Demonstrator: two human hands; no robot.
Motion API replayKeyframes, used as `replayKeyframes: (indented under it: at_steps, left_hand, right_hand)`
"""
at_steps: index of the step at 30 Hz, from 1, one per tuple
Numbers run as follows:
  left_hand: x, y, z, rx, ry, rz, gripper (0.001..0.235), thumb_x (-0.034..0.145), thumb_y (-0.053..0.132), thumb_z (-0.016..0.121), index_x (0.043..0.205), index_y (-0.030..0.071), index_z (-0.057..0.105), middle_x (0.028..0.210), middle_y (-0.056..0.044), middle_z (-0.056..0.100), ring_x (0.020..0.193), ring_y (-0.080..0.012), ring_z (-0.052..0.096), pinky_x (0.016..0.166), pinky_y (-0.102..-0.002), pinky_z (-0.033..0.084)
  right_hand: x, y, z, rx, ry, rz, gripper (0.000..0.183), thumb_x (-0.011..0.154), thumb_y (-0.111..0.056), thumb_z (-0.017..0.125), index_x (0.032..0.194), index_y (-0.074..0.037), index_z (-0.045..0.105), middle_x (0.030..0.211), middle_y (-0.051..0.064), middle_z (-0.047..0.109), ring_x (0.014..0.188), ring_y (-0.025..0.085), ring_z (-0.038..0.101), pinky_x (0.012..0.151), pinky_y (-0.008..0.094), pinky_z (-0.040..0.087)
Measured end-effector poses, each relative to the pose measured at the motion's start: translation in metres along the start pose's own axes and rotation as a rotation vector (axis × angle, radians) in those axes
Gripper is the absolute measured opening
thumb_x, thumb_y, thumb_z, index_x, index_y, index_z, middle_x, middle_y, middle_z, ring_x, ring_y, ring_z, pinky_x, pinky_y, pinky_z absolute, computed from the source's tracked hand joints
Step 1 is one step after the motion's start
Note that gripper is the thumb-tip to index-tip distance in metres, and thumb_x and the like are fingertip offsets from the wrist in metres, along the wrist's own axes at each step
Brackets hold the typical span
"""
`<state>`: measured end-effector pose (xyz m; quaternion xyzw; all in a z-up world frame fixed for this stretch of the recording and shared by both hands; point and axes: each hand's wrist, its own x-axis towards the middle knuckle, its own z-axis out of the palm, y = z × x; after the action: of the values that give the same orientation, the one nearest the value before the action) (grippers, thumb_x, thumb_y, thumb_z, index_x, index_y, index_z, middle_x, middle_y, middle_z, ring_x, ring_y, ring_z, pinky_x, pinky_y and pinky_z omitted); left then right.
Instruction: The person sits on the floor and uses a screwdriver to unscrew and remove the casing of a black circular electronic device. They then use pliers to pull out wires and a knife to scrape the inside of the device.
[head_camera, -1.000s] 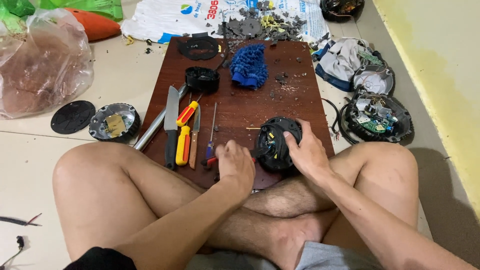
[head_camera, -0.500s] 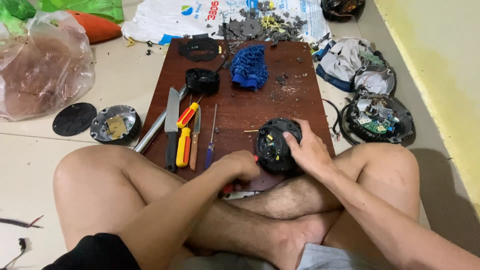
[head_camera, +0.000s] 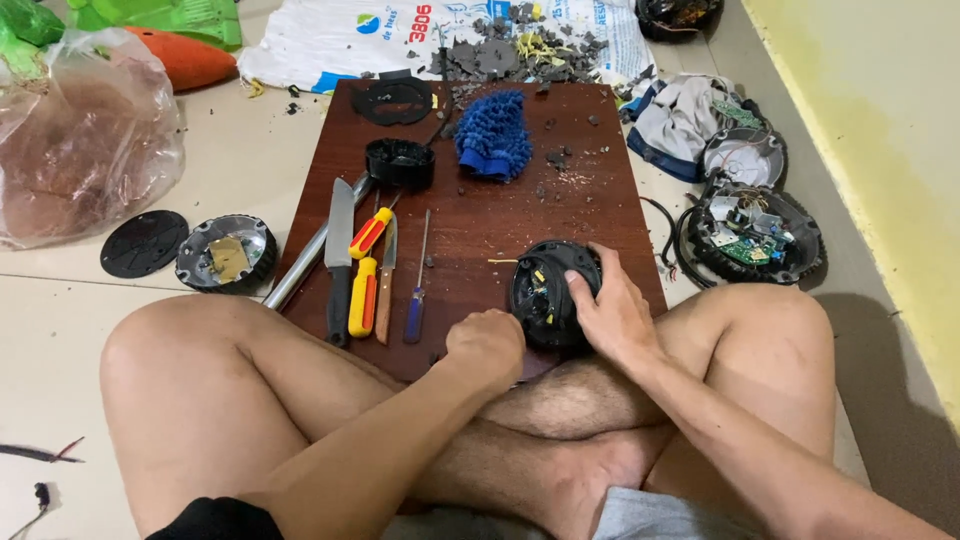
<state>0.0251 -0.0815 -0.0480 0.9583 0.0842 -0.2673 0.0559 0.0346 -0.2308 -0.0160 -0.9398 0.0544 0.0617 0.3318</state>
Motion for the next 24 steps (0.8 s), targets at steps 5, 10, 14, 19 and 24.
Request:
replayKeyframes:
  at_steps: [5, 10, 14, 19, 24]
  left_hand:
    - [0.037, -0.031, 0.001, -0.515, -0.433, 0.244, 0.035, 0.099, 0.022, 0.054, 0.113, -0.007, 0.069, 0.098, -0.024, 0.073, 0.096, -0.0435, 0.073, 0.081, -0.066, 0.058]
    - [-0.009, -0.03, -0.012, -1.547, -0.8, -0.041, 0.032, 0.109, 0.028, 0.049, 0.095, 0.003, 0.064, 0.068, -0.005, 0.065, 0.054, -0.0082, 0.064, 0.042, -0.011, 0.057]
    - [0.005, -0.025, 0.013, -1.558, -0.7, -0.05, 0.026, 0.107, 0.029, 0.054, 0.107, 0.004, 0.059, 0.09, -0.017, 0.077, 0.083, -0.0312, 0.078, 0.075, -0.05, 0.066]
    - [0.02, -0.022, -0.022, -0.512, -0.296, 0.217, 0.048, 0.088, 0.039, 0.059, 0.122, 0.006, 0.071, 0.108, -0.018, 0.079, 0.111, -0.0336, 0.075, 0.085, -0.061, 0.063]
    - [0.103, -0.005, 0.024, -0.007, -0.245, 0.141, 0.043, 0.086, 0.025, 0.069, 0.121, 0.0, 0.073, 0.105, -0.022, 0.078, 0.106, -0.0418, 0.075, 0.089, -0.066, 0.059]
  right_hand:
    - [-0.011, -0.015, 0.002, -0.043, 0.029, -0.023, 0.061, 0.103, -0.047, 0.048, 0.159, -0.025, 0.039, 0.145, 0.022, 0.059, 0.134, 0.046, 0.059, 0.112, 0.061, 0.047]
    - [-0.007, -0.007, 0.013, -0.019, 0.104, 0.069, 0.059, 0.105, -0.046, 0.045, 0.159, -0.022, 0.037, 0.144, 0.021, 0.059, 0.133, 0.044, 0.06, 0.11, 0.059, 0.048]
    - [-0.008, -0.006, 0.012, -0.012, 0.114, 0.043, 0.06, 0.105, -0.048, 0.047, 0.158, -0.023, 0.039, 0.144, 0.022, 0.06, 0.133, 0.045, 0.06, 0.109, 0.061, 0.048]
    - [-0.011, -0.008, 0.01, 0.038, 0.107, 0.016, 0.062, 0.103, -0.048, 0.048, 0.158, -0.021, 0.04, 0.145, 0.023, 0.059, 0.135, 0.047, 0.058, 0.11, 0.061, 0.047]
    - [-0.01, -0.007, 0.009, 0.011, 0.102, 0.008, 0.064, 0.102, -0.052, 0.049, 0.159, -0.023, 0.038, 0.145, 0.022, 0.059, 0.135, 0.045, 0.058, 0.11, 0.061, 0.048]
